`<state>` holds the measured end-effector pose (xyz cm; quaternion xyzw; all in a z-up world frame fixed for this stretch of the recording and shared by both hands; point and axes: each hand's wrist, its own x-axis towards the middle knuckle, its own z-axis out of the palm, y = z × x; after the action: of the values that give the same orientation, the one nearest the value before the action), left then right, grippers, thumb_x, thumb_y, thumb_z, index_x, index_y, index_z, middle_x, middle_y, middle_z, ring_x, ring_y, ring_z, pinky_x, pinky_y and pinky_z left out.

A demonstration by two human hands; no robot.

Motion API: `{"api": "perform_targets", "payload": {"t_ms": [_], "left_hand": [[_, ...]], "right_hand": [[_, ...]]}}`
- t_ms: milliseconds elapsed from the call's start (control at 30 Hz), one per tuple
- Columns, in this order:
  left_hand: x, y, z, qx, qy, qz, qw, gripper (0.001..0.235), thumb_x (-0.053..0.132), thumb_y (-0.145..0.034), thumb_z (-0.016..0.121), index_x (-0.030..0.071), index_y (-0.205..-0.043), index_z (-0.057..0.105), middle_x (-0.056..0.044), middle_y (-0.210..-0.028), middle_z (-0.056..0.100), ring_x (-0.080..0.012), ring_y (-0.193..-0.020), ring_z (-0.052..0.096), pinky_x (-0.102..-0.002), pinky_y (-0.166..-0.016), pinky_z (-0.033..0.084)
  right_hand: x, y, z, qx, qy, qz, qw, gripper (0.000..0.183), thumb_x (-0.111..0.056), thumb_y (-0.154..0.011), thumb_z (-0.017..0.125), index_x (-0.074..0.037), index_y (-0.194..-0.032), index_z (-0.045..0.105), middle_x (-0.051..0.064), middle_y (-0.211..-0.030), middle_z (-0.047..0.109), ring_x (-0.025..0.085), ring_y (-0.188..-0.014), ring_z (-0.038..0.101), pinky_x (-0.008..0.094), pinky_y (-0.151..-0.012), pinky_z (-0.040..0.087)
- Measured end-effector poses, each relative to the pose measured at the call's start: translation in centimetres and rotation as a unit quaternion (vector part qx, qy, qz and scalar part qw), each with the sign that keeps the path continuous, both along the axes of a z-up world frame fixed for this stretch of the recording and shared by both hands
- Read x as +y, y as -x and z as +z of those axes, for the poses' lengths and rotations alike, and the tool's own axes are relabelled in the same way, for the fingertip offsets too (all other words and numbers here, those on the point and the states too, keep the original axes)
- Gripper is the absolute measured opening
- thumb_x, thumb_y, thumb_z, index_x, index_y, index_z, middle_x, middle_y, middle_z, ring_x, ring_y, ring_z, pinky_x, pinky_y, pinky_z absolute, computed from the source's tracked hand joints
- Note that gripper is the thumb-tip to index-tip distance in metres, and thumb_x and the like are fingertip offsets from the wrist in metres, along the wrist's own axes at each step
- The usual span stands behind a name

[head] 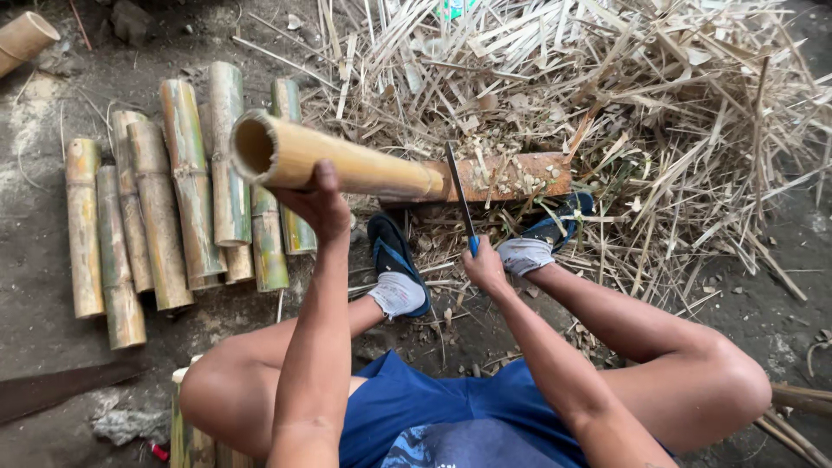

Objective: The person sits on the ground and uses a knife to shave the outer surface of bamboo poles. They hold each pole with one hand and scrape along its length with the other, rotating the pole to remove the green outer layer and reveal the lighter inner surface.

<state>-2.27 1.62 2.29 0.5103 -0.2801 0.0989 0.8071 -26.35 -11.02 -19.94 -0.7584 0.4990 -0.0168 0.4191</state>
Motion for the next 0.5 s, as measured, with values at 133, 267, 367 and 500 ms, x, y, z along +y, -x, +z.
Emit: {"api": "perform_targets", "payload": {"t_ms": [133,267,367,500], "left_hand": [[-0.2,-0.1,0.1,0.010,-0.004,0.014,1.000,0.102,0.035,-0.092,0.084,0.006,-0.160,0.013,-0.018,-0.153,0.041,-0.0275,-0.139,0.052,-0.046,-0.123,0.050],[-1.2,-0.1,-0.7,0.037,-0.024,0.016,0.999,0.089,0.028,-0.090,0.083,-0.002,-0.153,0.027,-0.019,-0.142,0.048,-0.0292,-0.129,0.060,-0.045,-0.115,0.058],[-1.1,-0.1,-1.5,0.015,-0.021,0.026,0.999,0.083,0.023,-0.090,0.081,-0.003,-0.150,0.030,-0.019,-0.140,0.050,-0.0284,-0.127,0.062,-0.043,-0.112,0.059],[-0.3,-0.5,-1.5,0.059,-0.031,0.016,0.998,0.064,0.019,-0.091,0.077,-0.011,-0.138,0.047,-0.022,-0.121,0.062,-0.0284,-0.103,0.068,-0.039,-0.094,0.062]], "right_hand": [[0.4,-1.4,9.3,-0.040,0.021,0.072,0.996,0.035,-0.026,-0.098,0.058,-0.003,-0.122,0.047,0.030,-0.087,0.068,0.051,-0.082,0.067,0.059,-0.073,0.050],[2.6,-2.9,15.9,-0.158,0.012,0.134,0.978,0.034,-0.018,-0.100,0.052,-0.004,-0.129,0.041,0.023,-0.076,0.069,0.042,-0.063,0.069,0.054,-0.057,0.051],[4.1,-4.4,15.9,-0.235,0.137,0.169,0.947,0.030,-0.014,-0.101,0.056,-0.005,-0.127,0.044,0.022,-0.076,0.069,0.040,-0.064,0.069,0.052,-0.056,0.051],[1.5,-7.1,13.1,-0.040,-0.040,0.049,0.997,0.021,-0.014,-0.107,0.046,-0.004,-0.126,0.044,0.020,-0.081,0.069,0.044,-0.066,0.070,0.054,-0.052,0.054]]}}
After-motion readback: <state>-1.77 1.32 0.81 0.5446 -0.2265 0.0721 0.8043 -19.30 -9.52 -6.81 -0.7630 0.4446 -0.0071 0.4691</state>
